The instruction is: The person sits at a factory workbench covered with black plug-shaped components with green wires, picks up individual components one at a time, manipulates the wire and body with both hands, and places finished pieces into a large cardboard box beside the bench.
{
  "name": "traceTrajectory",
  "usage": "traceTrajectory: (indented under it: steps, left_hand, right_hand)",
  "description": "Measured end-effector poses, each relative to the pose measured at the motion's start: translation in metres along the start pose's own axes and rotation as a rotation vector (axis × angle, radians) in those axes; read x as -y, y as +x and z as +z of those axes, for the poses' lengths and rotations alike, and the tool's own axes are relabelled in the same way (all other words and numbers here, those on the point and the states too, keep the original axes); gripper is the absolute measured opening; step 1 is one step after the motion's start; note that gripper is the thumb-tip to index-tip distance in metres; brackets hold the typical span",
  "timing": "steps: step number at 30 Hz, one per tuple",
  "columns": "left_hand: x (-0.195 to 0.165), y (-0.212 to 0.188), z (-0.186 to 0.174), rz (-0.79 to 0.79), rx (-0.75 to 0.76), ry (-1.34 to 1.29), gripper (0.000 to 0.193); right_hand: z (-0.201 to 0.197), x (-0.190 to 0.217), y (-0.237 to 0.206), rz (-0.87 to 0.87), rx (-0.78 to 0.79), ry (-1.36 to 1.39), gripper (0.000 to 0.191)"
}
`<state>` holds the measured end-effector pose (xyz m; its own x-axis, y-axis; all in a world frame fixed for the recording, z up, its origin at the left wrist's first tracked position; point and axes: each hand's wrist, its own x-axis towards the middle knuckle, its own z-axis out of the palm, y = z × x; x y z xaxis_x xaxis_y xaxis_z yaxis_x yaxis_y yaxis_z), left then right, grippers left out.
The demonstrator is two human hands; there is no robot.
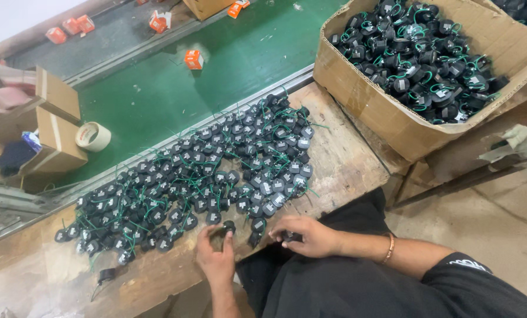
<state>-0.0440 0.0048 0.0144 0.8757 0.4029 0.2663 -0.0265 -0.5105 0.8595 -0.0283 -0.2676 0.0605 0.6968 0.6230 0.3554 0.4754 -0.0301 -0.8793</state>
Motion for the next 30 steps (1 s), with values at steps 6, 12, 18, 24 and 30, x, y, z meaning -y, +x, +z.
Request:
traceTrajectory:
  steps: [6,12,18,24,30]
  left_hand:
    - [-0.011,0.004,0.006,0.193,0.117,0.175,0.016]
    - [-0.022,0.010,0.002,0.337,0.223,0.303,0.019]
    - [-0.013,0.009,0.003,0.392,0.066,0.260,0.019]
    - [-0.027,-0.006,-0.009,0.226,-0.099,-0.557,0.022]
    - [-0.076,-0.018,0.018,0.617,0.311,-0.195,0.033]
  right_hand:
    - [0.001,0.001,0.003,0.059,-0.032,0.037,0.038]
    - [-0.002,-0.005,0.000,0.050,-0.073,0.007,0.038]
    - [0.002,-0.007,-0.001,0.062,-0.057,0.014,0.038]
    - [0.004,-0.015,-0.003,0.159,-0.072,0.133,0.056]
    - [0.025,-0.028,-0.012,0.174,0.075,0.047,0.056]
